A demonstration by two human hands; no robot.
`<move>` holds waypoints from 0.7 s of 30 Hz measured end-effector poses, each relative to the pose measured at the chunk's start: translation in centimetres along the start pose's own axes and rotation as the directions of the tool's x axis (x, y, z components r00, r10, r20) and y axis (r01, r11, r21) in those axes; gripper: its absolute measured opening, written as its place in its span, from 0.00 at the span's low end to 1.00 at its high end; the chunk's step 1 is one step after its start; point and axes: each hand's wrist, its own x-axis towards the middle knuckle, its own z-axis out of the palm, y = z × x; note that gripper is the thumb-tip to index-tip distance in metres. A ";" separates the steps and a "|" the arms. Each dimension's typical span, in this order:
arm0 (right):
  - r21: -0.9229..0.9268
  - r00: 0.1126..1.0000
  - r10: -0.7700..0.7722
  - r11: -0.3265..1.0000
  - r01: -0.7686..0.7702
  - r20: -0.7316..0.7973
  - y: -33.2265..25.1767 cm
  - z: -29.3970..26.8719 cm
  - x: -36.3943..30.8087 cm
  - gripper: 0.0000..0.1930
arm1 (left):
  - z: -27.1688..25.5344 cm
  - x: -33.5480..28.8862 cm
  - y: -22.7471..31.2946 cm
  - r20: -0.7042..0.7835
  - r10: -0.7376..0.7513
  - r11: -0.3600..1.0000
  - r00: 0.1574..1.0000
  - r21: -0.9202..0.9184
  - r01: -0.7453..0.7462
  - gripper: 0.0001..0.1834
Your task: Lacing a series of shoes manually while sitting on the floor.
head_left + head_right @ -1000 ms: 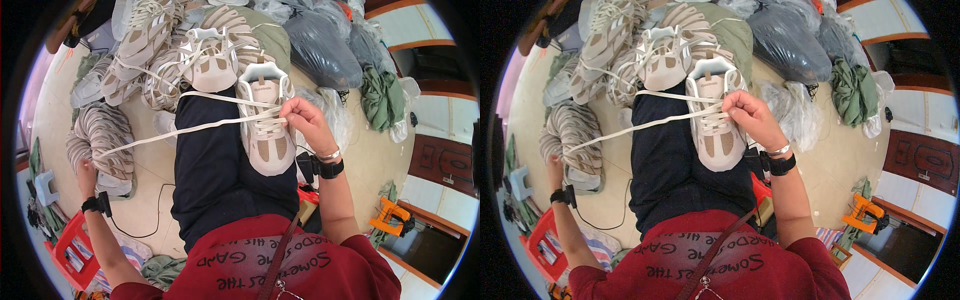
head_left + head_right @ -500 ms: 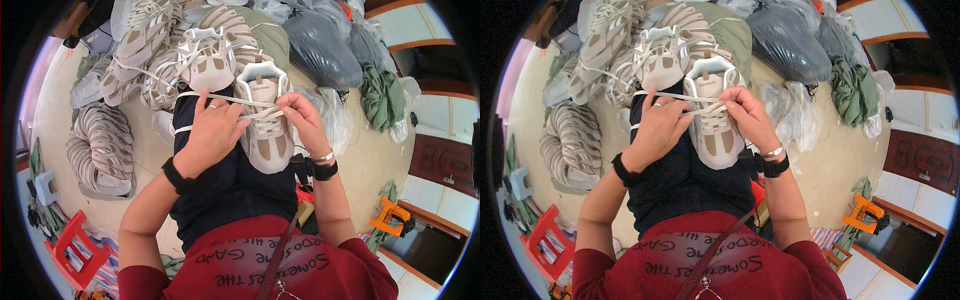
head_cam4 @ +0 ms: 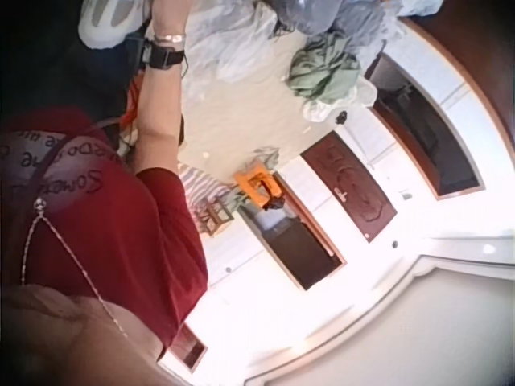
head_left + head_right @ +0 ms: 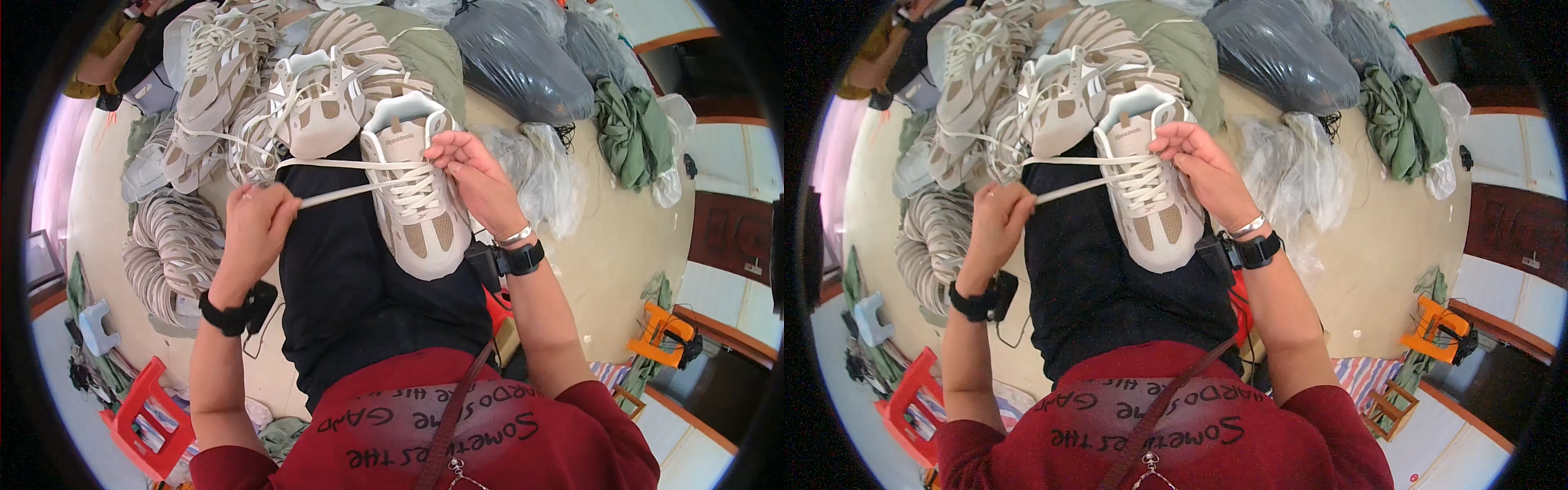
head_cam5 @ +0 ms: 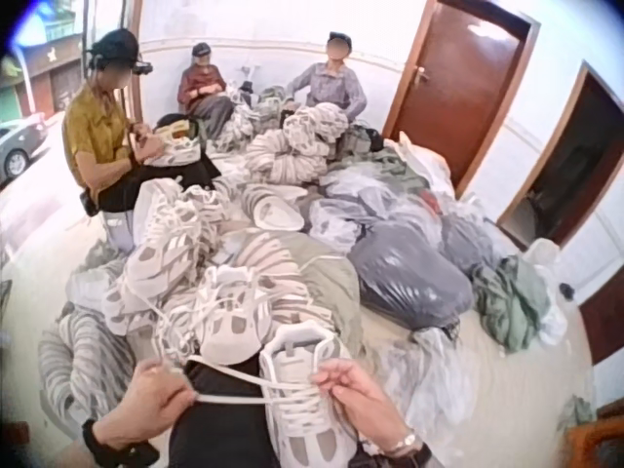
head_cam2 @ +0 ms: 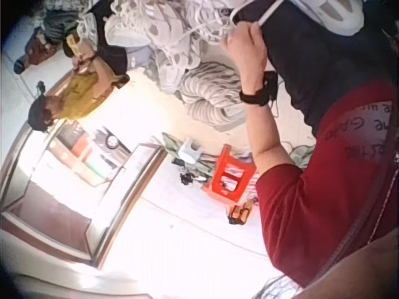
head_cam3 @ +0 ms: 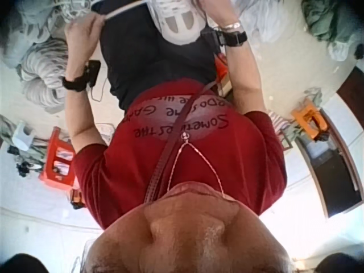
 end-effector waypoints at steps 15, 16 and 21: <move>-0.070 1.000 -0.020 0.997 0.021 0.012 0.0 -0.2 -0.2 0.14 | -2.3 -3.4 3.1 0.095 0.000 0.999 0.996 0.032 -0.003 0.08; -0.076 1.000 -0.025 0.997 0.026 0.017 -0.1 -0.2 -0.2 0.14 | -1.9 -3.9 2.0 0.043 -0.045 0.988 0.998 0.151 0.038 0.08; -0.190 1.000 -0.013 0.982 0.017 0.022 -1.0 0.1 -0.5 0.12 | -3.4 -4.9 -0.8 -0.258 -0.110 0.956 0.960 0.235 0.173 0.08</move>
